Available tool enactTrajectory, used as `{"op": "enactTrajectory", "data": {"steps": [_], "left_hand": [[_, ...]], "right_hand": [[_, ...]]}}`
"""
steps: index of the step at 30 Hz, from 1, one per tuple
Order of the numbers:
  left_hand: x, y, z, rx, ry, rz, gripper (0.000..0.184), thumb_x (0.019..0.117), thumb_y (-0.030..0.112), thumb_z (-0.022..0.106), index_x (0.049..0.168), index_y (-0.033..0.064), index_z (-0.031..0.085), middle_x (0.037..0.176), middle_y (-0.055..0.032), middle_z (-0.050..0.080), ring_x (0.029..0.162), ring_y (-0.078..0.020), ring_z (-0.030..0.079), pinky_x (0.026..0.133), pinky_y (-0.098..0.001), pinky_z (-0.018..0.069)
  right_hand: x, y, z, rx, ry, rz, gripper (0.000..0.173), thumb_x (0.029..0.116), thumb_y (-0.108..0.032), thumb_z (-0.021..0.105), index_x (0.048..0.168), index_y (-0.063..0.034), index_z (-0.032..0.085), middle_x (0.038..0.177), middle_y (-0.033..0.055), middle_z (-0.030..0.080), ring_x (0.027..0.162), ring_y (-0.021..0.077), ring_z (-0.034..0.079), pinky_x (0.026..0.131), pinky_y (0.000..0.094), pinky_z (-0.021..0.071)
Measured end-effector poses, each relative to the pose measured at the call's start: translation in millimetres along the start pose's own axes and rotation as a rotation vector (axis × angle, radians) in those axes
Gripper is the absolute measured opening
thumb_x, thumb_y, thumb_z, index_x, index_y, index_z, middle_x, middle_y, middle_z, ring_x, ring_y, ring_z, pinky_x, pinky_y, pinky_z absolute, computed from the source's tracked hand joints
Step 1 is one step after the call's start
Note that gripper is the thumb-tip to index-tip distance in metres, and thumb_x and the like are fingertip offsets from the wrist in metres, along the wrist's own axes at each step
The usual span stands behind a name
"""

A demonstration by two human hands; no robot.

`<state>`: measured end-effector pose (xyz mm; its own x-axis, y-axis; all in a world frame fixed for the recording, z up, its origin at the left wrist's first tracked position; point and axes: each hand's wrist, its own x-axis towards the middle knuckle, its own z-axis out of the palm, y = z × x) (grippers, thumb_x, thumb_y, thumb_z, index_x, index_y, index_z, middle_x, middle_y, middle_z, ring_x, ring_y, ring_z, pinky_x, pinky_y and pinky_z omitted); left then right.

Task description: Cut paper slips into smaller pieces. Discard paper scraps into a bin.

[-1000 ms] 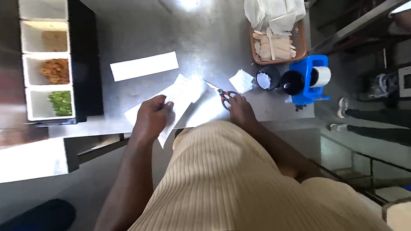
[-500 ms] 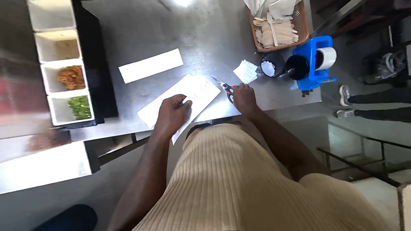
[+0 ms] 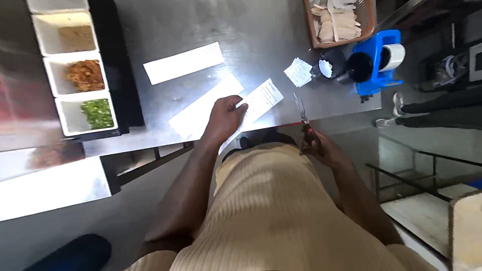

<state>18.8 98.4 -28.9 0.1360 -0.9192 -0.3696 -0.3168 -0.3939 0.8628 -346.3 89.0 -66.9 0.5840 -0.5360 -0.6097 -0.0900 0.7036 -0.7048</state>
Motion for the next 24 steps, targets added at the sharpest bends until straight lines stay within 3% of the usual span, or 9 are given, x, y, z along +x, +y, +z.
{"op": "enactTrajectory", "data": {"steps": [3,6,11,13,15,17,19,21,24], "left_hand": [[15,8,5,0.008,0.058,-0.009,0.024,0.1047,0.02,0.058,0.086,0.0079,0.067,0.067,-0.0049,0.058,0.054,-0.0152,0.053,0.051,-0.0352,0.0455],[33,11,15,0.018,0.093,-0.037,0.026,0.1048,0.022,0.058,0.085,0.0077,0.067,0.067,-0.0057,0.058,0.055,-0.0173,0.052,0.052,-0.0381,0.0447],[60,22,52,0.028,0.111,-0.085,0.025,0.1047,0.022,0.059,0.086,0.0075,0.067,0.068,-0.0066,0.057,0.057,-0.0183,0.053,0.053,-0.0402,0.0462],[77,35,72,-0.013,0.134,-0.077,0.024,0.1048,0.02,0.059,0.087,0.0076,0.067,0.067,-0.0067,0.057,0.055,-0.0184,0.052,0.051,-0.0396,0.0451],[87,45,88,-0.042,0.143,-0.083,0.023,0.1047,0.02,0.059,0.087,0.0073,0.068,0.065,-0.0068,0.058,0.053,-0.0177,0.052,0.05,-0.0382,0.0454],[94,55,100,-0.04,0.146,-0.096,0.023,0.105,0.02,0.059,0.087,0.0077,0.068,0.066,-0.0061,0.058,0.054,-0.0174,0.053,0.051,-0.0383,0.0454],[101,64,108,-0.021,0.154,-0.093,0.023,0.1049,0.02,0.06,0.087,0.0083,0.068,0.065,-0.0056,0.058,0.055,-0.0171,0.053,0.052,-0.0387,0.0456],[105,66,111,-0.001,0.146,-0.095,0.023,0.1045,0.021,0.06,0.086,0.009,0.069,0.065,-0.0052,0.058,0.055,-0.0168,0.054,0.052,-0.0386,0.0457],[109,68,120,0.013,0.127,-0.11,0.023,0.1043,0.019,0.06,0.087,0.008,0.069,0.065,-0.0056,0.059,0.055,-0.017,0.055,0.053,-0.0392,0.0473]], "right_hand": [[11,-11,-15,-0.166,0.019,-0.076,0.068,0.0868,-0.067,0.068,0.125,-0.0112,0.057,0.106,0.0022,0.066,0.092,0.0126,0.065,0.078,0.031,0.0568],[23,-38,-39,-0.345,0.068,-0.112,0.035,0.0926,-0.039,0.068,0.112,-0.0093,0.066,0.094,0.0014,0.067,0.069,0.007,0.058,0.054,0.0222,0.0465],[34,-69,-79,-0.329,-0.079,-0.107,0.03,0.0941,-0.013,0.066,0.122,-0.0027,0.065,0.113,0.0113,0.072,0.096,0.0191,0.069,0.079,0.035,0.0586],[41,-83,-97,-0.35,-0.119,-0.062,0.028,0.092,-0.01,0.069,0.119,-0.0037,0.065,0.11,0.011,0.072,0.093,0.0195,0.069,0.076,0.0356,0.0584],[47,-86,-113,-0.37,-0.145,0.037,0.032,0.087,-0.015,0.077,0.114,-0.0044,0.064,0.099,0.0084,0.07,0.078,0.0154,0.065,0.065,0.0314,0.0555],[50,-93,-128,-0.413,-0.21,0.112,0.05,0.082,-0.037,0.08,0.117,-0.0073,0.061,0.091,0.0029,0.066,0.068,0.009,0.058,0.057,0.0258,0.048],[57,-101,-143,-0.448,-0.321,0.124,0.075,0.0779,-0.067,0.076,0.122,-0.0091,0.058,0.093,-0.0009,0.064,0.076,0.0066,0.058,0.066,0.0254,0.0499],[65,-107,-152,-0.487,-0.398,0.118,0.072,0.081,-0.066,0.073,0.121,-0.0081,0.058,0.092,-0.0012,0.062,0.076,0.0059,0.057,0.065,0.0251,0.0496],[76,-112,-160,-0.518,-0.452,0.131,0.053,0.0857,-0.047,0.076,0.117,-0.0085,0.058,0.085,-0.0024,0.059,0.066,0.0038,0.053,0.055,0.0213,0.0446]]}}
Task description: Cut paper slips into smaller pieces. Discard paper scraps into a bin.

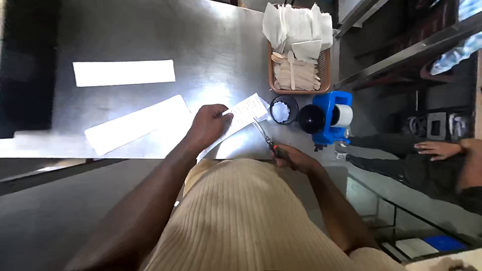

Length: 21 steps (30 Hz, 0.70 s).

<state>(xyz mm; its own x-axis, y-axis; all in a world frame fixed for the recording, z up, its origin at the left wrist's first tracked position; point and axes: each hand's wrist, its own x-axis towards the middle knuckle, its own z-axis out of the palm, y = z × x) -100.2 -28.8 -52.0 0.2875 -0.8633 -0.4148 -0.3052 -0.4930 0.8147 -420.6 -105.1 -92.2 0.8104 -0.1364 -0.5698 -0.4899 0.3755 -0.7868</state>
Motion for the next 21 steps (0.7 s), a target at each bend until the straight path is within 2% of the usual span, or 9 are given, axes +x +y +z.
{"op": "enactTrajectory", "data": {"steps": [3,8,10,21], "left_hand": [[2,1,8,0.029,-0.006,-0.008,0.024,0.1046,0.02,0.059,0.086,0.0082,0.068,0.066,-0.0057,0.059,0.057,-0.0176,0.056,0.055,-0.0398,0.0475],[4,2,22,0.009,0.002,-0.001,0.024,0.1043,0.02,0.059,0.086,0.0069,0.068,0.067,-0.0056,0.059,0.058,-0.0167,0.055,0.056,-0.0383,0.0475],[4,1,23,0.016,0.004,-0.001,0.025,0.1044,0.02,0.06,0.085,0.0074,0.067,0.068,-0.0051,0.059,0.059,-0.0166,0.056,0.057,-0.0382,0.0473],[7,-4,32,0.037,0.008,-0.008,0.025,0.1038,0.022,0.06,0.083,0.008,0.066,0.066,-0.005,0.059,0.057,-0.0168,0.055,0.055,-0.0392,0.0467]], "right_hand": [[11,-2,-5,-0.087,0.024,-0.01,0.053,0.0854,-0.041,0.078,0.119,-0.0055,0.058,0.086,0.0014,0.06,0.065,0.0076,0.054,0.054,0.0251,0.046],[25,4,-12,-0.147,0.061,-0.08,0.059,0.0834,-0.051,0.078,0.116,-0.0054,0.06,0.084,0.0008,0.06,0.068,0.008,0.056,0.058,0.0264,0.0485],[26,4,-13,-0.157,0.06,-0.086,0.054,0.0848,-0.047,0.078,0.115,-0.0052,0.06,0.082,0.0017,0.059,0.065,0.0087,0.055,0.056,0.0269,0.0475],[32,8,-15,-0.21,0.089,-0.077,0.046,0.0886,-0.041,0.076,0.113,-0.0044,0.062,0.079,0.0041,0.061,0.064,0.0115,0.056,0.059,0.0312,0.0494]]}}
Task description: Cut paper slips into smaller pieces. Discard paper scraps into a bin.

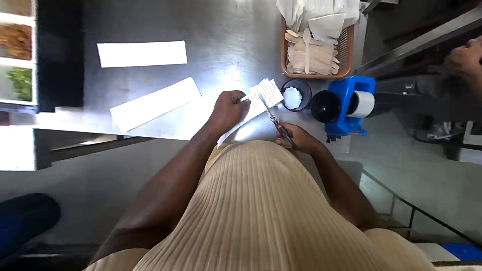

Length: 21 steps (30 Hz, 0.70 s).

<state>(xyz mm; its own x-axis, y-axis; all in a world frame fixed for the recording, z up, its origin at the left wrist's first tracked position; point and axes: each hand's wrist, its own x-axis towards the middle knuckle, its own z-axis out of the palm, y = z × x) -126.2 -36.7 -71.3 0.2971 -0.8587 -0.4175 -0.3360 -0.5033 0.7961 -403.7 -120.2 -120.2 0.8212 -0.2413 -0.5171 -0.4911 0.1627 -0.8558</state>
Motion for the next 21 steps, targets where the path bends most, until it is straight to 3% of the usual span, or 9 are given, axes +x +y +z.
{"op": "enactTrajectory", "data": {"steps": [14,21], "left_hand": [[9,-13,-1,0.022,-0.004,-0.039,0.025,0.1042,0.021,0.06,0.085,0.0074,0.067,0.069,-0.0058,0.061,0.061,-0.0174,0.057,0.059,-0.0404,0.0486],[15,-13,-4,0.038,-0.022,-0.023,0.024,0.104,0.021,0.06,0.085,0.0078,0.068,0.068,-0.0054,0.061,0.06,-0.0167,0.058,0.058,-0.0397,0.049]], "right_hand": [[16,9,6,-0.012,0.007,-0.023,0.029,0.097,-0.033,0.071,0.104,-0.0051,0.064,0.075,0.0041,0.059,0.062,0.0126,0.055,0.059,0.0316,0.0482],[19,5,3,0.019,0.032,0.021,0.029,0.0947,-0.027,0.074,0.109,-0.0035,0.064,0.083,0.0066,0.066,0.07,0.0139,0.063,0.065,0.0329,0.0545]]}}
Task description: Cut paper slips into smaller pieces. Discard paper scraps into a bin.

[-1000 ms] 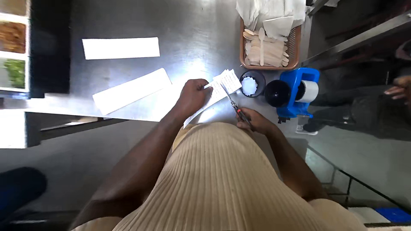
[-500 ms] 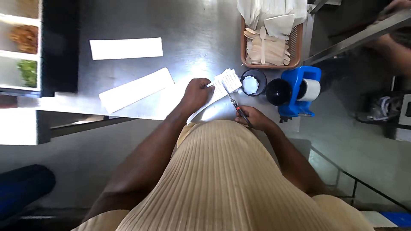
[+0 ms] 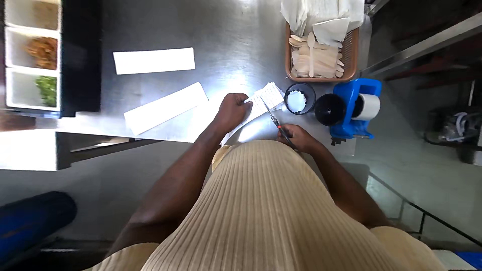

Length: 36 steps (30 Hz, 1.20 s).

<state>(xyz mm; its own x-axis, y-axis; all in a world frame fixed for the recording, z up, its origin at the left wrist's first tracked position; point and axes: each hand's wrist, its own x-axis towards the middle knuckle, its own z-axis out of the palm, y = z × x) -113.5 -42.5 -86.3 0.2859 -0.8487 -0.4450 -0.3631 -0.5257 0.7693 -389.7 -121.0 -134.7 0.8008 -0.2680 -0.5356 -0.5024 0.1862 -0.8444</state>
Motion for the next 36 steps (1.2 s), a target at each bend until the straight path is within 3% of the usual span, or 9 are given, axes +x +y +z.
{"op": "enactTrajectory", "data": {"steps": [5,16,25,28,33,36], "left_hand": [[0,6,4,0.004,-0.05,0.013,0.025,0.1039,0.021,0.06,0.086,0.0058,0.068,0.068,-0.0067,0.06,0.06,-0.018,0.056,0.059,-0.0413,0.0483],[3,4,6,0.014,-0.043,0.011,0.025,0.1038,0.021,0.06,0.085,0.0075,0.068,0.069,-0.0053,0.061,0.061,-0.0168,0.058,0.06,-0.0401,0.0485],[8,-1,7,0.012,-0.042,-0.013,0.026,0.1032,0.021,0.061,0.082,0.0074,0.067,0.066,-0.0057,0.059,0.059,-0.0175,0.055,0.057,-0.0402,0.0461],[10,-6,9,-0.013,-0.063,-0.029,0.025,0.1025,0.021,0.062,0.083,0.0076,0.069,0.067,-0.006,0.062,0.059,-0.0171,0.057,0.058,-0.0401,0.0486],[8,-12,8,-0.051,-0.066,-0.046,0.027,0.1031,0.021,0.061,0.081,0.0062,0.067,0.067,-0.0068,0.061,0.06,-0.0174,0.057,0.058,-0.0394,0.0483],[2,-8,4,-0.055,-0.063,-0.024,0.028,0.1042,0.022,0.06,0.082,0.0063,0.067,0.068,-0.0067,0.062,0.06,-0.0172,0.058,0.058,-0.0391,0.0492]], "right_hand": [[7,-3,-2,-0.025,0.018,0.018,0.042,0.091,-0.035,0.078,0.117,-0.004,0.064,0.091,0.0085,0.067,0.076,0.0164,0.064,0.07,0.0371,0.0563],[13,6,4,-0.013,0.054,-0.042,0.034,0.095,-0.036,0.073,0.105,-0.0044,0.065,0.077,0.0055,0.062,0.066,0.0144,0.059,0.063,0.0351,0.052],[16,9,3,-0.043,0.066,-0.056,0.035,0.0945,-0.039,0.073,0.102,-0.0053,0.066,0.076,0.0053,0.062,0.065,0.0158,0.059,0.061,0.0364,0.0515],[19,8,1,-0.024,0.088,-0.044,0.037,0.0938,-0.04,0.074,0.097,-0.0046,0.065,0.069,0.0052,0.059,0.057,0.0156,0.054,0.054,0.035,0.047],[19,3,-5,0.023,0.025,0.01,0.039,0.0938,-0.04,0.074,0.101,-0.0024,0.066,0.073,0.0063,0.063,0.06,0.015,0.059,0.057,0.0343,0.0516],[13,-9,4,0.095,0.125,-0.024,0.039,0.0886,-0.035,0.079,0.103,-0.0017,0.065,0.077,0.0074,0.066,0.064,0.0156,0.062,0.06,0.0349,0.0537]]}}
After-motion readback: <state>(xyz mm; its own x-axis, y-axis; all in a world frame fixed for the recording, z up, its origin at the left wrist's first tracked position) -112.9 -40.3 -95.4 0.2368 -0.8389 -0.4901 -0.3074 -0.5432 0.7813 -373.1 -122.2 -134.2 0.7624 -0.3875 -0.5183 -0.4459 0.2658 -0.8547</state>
